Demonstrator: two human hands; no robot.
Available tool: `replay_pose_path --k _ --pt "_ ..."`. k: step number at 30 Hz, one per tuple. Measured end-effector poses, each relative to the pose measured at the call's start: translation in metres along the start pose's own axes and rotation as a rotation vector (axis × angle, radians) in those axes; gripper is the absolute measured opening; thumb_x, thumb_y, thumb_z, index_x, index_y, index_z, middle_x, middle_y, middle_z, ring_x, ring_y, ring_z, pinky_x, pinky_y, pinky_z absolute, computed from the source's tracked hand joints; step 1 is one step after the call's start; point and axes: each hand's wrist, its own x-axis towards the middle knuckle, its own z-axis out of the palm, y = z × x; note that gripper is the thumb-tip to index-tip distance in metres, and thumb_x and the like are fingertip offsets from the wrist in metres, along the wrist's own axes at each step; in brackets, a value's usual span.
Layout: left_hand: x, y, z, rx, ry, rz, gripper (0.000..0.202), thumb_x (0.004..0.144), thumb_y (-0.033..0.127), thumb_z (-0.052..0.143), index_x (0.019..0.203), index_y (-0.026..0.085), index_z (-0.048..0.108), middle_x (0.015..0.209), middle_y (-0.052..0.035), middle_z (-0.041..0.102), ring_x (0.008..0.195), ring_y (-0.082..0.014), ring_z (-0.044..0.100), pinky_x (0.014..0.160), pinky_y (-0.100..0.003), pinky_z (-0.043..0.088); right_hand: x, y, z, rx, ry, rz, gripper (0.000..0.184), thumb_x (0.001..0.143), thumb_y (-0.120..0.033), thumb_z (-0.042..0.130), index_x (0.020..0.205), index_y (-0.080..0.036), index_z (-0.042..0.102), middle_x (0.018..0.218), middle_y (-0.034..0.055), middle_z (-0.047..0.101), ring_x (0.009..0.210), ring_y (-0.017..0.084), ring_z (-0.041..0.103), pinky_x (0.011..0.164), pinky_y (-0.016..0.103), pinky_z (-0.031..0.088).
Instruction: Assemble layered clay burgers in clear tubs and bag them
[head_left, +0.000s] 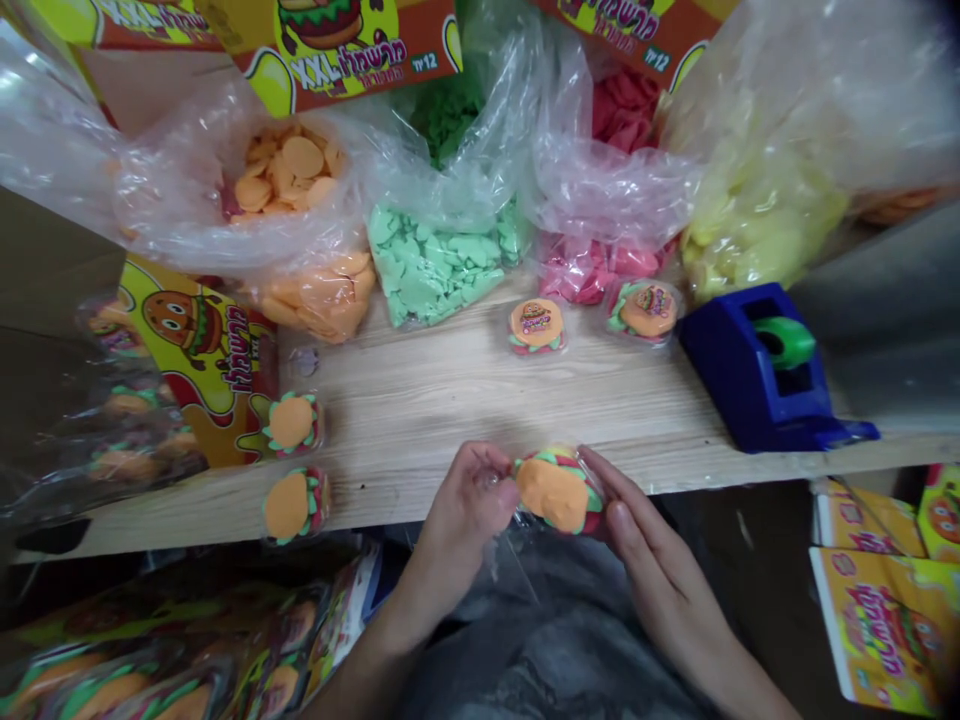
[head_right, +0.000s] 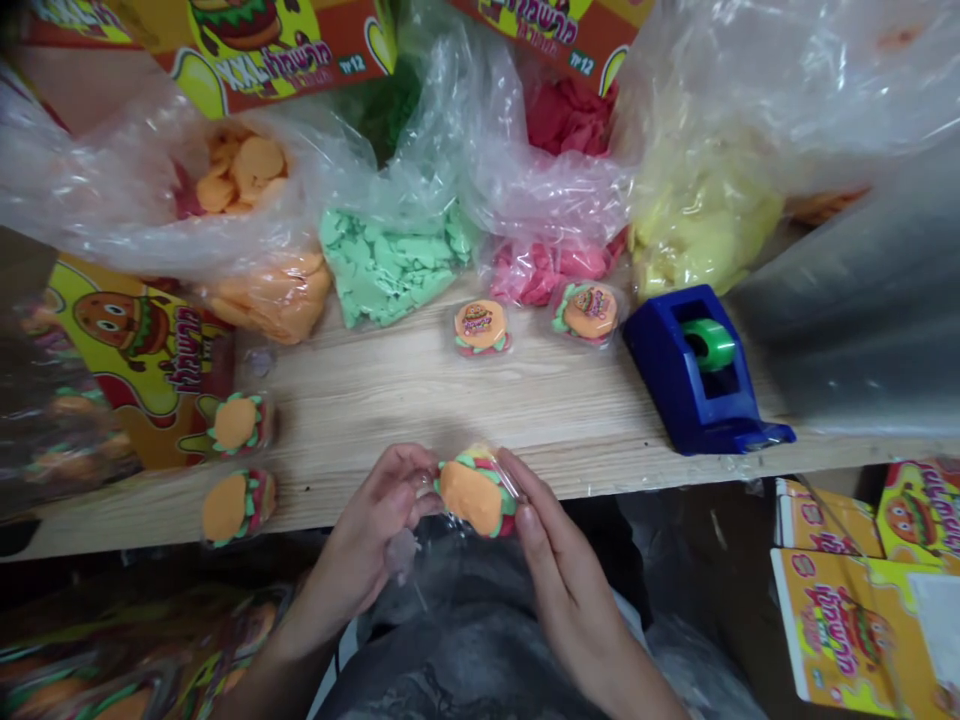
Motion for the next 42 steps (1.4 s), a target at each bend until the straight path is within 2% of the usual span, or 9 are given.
replay_pose_path --k 4,7,10,13,16,24,30,36,42 --pt "0.003 0.011 0.008 0.000 0.120 0.039 0.026 0.076 0.038 0.060 0.085 0.019 0.044 0.080 0.0026 0.046 0.074 -0.0093 0.045 0.069 -0.021 0.039 0.005 -0.010 0.005 -0.007 -0.060 -0.125 0.039 0.091 -0.039 0.036 0.129 -0.039 0.037 0.140 -0.0041 0.034 0.130 0.016 0.029 0.108 0.036 0.023" --pt "0.006 0.016 0.014 -0.021 0.176 0.023 0.027 0.076 0.040 0.059 0.081 0.020 0.041 0.075 0.0041 0.045 0.067 -0.0083 0.046 0.064 -0.020 0.040 0.002 -0.011 0.012 0.054 -0.184 -0.169 0.069 0.076 -0.052 0.054 0.136 -0.039 0.022 0.144 -0.0011 0.026 0.130 0.021 0.028 0.107 0.037 0.026" --pt "0.007 0.016 0.018 0.035 0.225 0.028 0.029 0.076 0.041 0.059 0.086 0.020 0.040 0.076 0.0033 0.046 0.066 -0.0088 0.049 0.061 -0.020 0.042 0.001 -0.011 0.016 -0.028 -0.207 -0.143 0.092 0.066 -0.048 0.068 0.137 -0.040 0.010 0.144 0.0008 0.023 0.128 0.023 0.031 0.106 0.039 0.029" --pt "0.008 0.016 0.018 0.081 0.262 0.044 0.033 0.076 0.041 0.058 0.095 0.021 0.040 0.081 0.0017 0.046 0.070 -0.0103 0.052 0.060 -0.020 0.043 0.005 -0.009 0.015 -0.176 -0.194 -0.167 0.076 0.077 -0.036 0.062 0.135 -0.044 0.013 0.144 -0.0020 0.023 0.128 0.021 0.031 0.105 0.040 0.030" --pt "0.010 0.016 0.015 0.151 0.183 0.012 0.028 0.081 0.044 0.050 0.093 0.020 0.043 0.079 0.0018 0.047 0.069 -0.0110 0.052 0.059 -0.021 0.042 0.009 -0.007 0.013 -0.223 -0.211 -0.196 0.069 0.082 -0.033 0.056 0.135 -0.046 0.014 0.144 -0.0036 0.024 0.129 0.020 0.030 0.106 0.040 0.028" --pt "0.006 0.028 0.005 0.596 0.044 0.004 0.036 0.087 0.049 0.032 0.093 0.021 0.054 0.092 -0.0032 0.056 0.091 -0.0184 0.052 0.085 -0.031 0.039 0.011 -0.007 0.011 -0.007 -0.216 -0.090 0.049 0.088 -0.032 0.046 0.132 -0.042 0.029 0.142 -0.0055 0.031 0.129 0.015 0.030 0.106 0.032 0.028" --pt "-0.003 0.030 -0.003 0.393 -0.080 -0.043 0.046 0.088 0.051 0.024 0.119 0.024 0.046 0.119 -0.0055 0.053 0.110 -0.0198 0.048 0.096 -0.034 0.033 0.014 -0.026 0.007 0.484 -0.251 0.168 0.038 0.088 -0.040 0.042 0.127 -0.038 0.039 0.134 0.0006 0.041 0.089 0.017 0.061 0.074 0.034 0.053" --pt "-0.017 0.032 -0.001 0.092 -0.078 0.040 0.030 0.089 0.037 0.040 0.117 0.029 0.048 0.119 -0.0013 0.055 0.105 -0.0154 0.052 0.091 -0.027 0.040 0.019 -0.046 0.001 0.797 -0.279 0.300 0.048 0.082 -0.056 0.042 0.114 -0.022 0.052 0.085 0.0084 0.067 0.072 0.023 0.065 0.057 0.034 0.053" --pt "-0.025 0.045 0.006 0.210 -0.010 0.127 0.031 0.086 0.022 0.050 0.115 0.035 0.048 0.113 0.0038 0.056 0.098 -0.0094 0.053 0.082 -0.016 0.042 0.020 -0.057 -0.002 0.888 -0.372 0.360 0.046 0.083 -0.055 0.041 0.117 -0.026 0.047 0.096 0.0077 0.067 0.073 0.020 0.066 0.055 0.027 0.052"
